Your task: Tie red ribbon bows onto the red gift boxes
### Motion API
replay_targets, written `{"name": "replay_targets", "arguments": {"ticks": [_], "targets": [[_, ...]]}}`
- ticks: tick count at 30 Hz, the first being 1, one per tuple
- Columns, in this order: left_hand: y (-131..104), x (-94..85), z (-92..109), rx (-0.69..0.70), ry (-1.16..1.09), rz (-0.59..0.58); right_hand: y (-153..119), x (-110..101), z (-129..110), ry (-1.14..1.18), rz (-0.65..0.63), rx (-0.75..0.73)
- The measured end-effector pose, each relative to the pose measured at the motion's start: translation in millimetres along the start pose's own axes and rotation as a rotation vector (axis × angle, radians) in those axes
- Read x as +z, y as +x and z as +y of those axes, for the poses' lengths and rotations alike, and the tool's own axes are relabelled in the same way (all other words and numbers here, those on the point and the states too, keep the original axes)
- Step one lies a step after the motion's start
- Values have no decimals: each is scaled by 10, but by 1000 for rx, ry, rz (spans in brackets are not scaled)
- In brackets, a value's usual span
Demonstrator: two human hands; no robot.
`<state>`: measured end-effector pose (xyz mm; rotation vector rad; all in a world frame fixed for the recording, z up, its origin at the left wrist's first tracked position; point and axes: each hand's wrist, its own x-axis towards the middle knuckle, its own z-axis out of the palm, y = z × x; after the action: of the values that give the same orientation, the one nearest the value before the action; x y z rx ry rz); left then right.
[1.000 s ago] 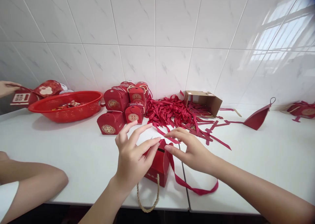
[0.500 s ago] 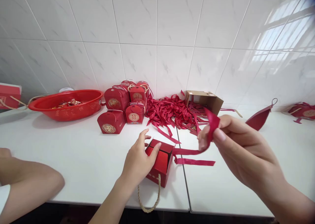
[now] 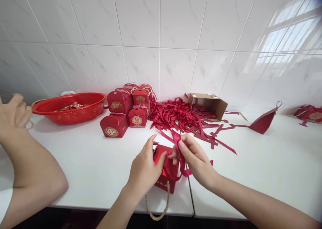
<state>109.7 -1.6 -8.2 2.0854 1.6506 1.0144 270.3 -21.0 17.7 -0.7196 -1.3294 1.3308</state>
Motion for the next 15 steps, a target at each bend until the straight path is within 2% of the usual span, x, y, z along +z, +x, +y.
{"name": "replay_targets", "arguments": {"ticks": [4,7,15], "targets": [[-15,-76,-18,-87,-294,-88,125,44,134,-36,-76,71],[-25,-142,-65,-180,-497,-108,158,28,175,-123,-118,126],[-83,-214,-91,-249,-595,-86,211,34,97,-311,-200,330]]}}
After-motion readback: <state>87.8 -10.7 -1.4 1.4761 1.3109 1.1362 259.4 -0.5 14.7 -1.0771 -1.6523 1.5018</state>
